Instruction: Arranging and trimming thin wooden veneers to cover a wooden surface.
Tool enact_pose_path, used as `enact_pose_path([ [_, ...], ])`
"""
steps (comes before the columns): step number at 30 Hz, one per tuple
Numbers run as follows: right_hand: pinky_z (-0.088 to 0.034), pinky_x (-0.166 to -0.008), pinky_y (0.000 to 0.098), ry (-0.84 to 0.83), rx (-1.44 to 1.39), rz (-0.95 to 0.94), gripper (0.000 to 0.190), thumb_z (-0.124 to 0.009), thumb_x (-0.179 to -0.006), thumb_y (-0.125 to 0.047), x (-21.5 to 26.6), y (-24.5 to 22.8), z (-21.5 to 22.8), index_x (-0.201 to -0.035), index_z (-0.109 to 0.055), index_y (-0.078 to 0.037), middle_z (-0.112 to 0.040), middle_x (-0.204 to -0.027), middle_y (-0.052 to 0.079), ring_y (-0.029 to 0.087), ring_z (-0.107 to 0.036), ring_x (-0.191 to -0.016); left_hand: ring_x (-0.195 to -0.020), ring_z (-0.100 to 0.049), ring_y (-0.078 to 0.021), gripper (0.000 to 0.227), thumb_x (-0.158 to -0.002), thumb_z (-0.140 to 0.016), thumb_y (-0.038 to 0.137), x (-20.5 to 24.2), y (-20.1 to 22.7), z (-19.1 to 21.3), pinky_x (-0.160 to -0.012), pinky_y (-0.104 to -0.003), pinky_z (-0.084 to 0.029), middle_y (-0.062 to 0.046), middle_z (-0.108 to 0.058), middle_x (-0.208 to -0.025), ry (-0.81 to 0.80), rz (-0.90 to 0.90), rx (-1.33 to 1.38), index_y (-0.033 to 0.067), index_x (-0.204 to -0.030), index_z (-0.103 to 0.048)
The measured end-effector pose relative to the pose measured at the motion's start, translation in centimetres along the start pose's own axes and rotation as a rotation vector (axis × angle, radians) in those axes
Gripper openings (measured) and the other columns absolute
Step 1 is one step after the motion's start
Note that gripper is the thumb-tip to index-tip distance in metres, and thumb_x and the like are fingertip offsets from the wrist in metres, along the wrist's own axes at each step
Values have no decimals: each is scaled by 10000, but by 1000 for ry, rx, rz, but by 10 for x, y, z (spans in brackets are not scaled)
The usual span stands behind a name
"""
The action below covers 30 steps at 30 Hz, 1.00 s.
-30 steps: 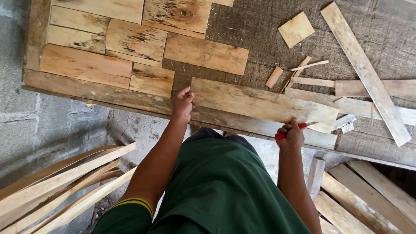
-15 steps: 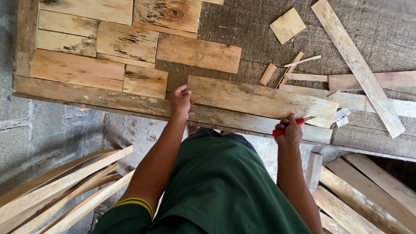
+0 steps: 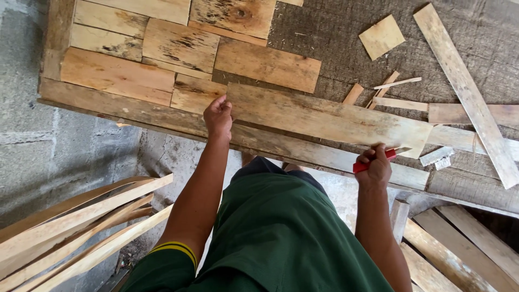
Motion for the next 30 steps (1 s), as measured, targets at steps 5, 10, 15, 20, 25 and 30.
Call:
enact_pose_path([
  [5, -440, -560, 196, 51, 74, -25, 186, -595, -1103, -311, -12, 10, -21, -985, -621, -169, -593, -839, -59, 46, -590, -728, -737, -615, -82, 332, -972, -702, 58, -9, 49, -7, -560, -253, -514, -28, -708, -969, 11, -83, -159, 12, -1301, -696],
  [10, -450, -533, 200, 126, 55, -17, 167, -591, -1096, -276, -28, 28, -41, -977, -608, -159, -592, -799, -36, 55, -590, -694, -930, -722, -164, 303, -988, -718, 95, -30, 72, -7, -788, -321, -599, -102, -771, -1078, 24, -322, -335, -11, -1270, -695],
  [15, -453, -518, 193, 172, -1, -6, 168, -597, -1102, -266, -34, 42, -60, -994, -603, -138, -570, -783, -34, 53, -563, -662, -1009, -717, -200, 374, -993, -718, 226, -10, 111, -10, -800, -368, -621, -106, -733, -1168, 102, -266, -532, 42, -1313, -659],
  [20, -446, -507, 194, 197, -21, -2, 178, -599, -1102, -257, -41, 46, -61, -973, -602, -134, -565, -773, -37, 50, -541, -640, -924, -709, -215, 350, -1000, -714, 227, -7, 114, -10, -752, -394, -606, -108, -731, -1062, 75, -359, -554, 57, -1303, -669],
  [25, -429, -489, 190, 226, -6, 2, 181, -613, -1094, -256, -52, 50, -56, -954, -603, -142, -560, -751, -48, 45, -521, -612, -896, -715, -199, 299, -998, -717, 191, 1, 122, -11, -729, -378, -603, -96, -727, -1067, 51, -444, -545, 64, -1265, -677],
  [30, -418, -480, 189, 242, 30, 6, 179, -623, -1086, -254, -55, 55, -56, -940, -607, -151, -552, -735, -60, 40, -497, -586, -928, -698, -202, 222, -995, -727, 126, 13, 139, -14, -764, -348, -602, -116, -687, -1199, 55, -633, -545, 33, -1194, -694],
])
Point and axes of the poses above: each hand's wrist, its own x-axis away from the middle knuckle, its own z-axis out of the back of the hand, y = z × x, the point moved 6 cm from there along -x, towards the middle knuckle
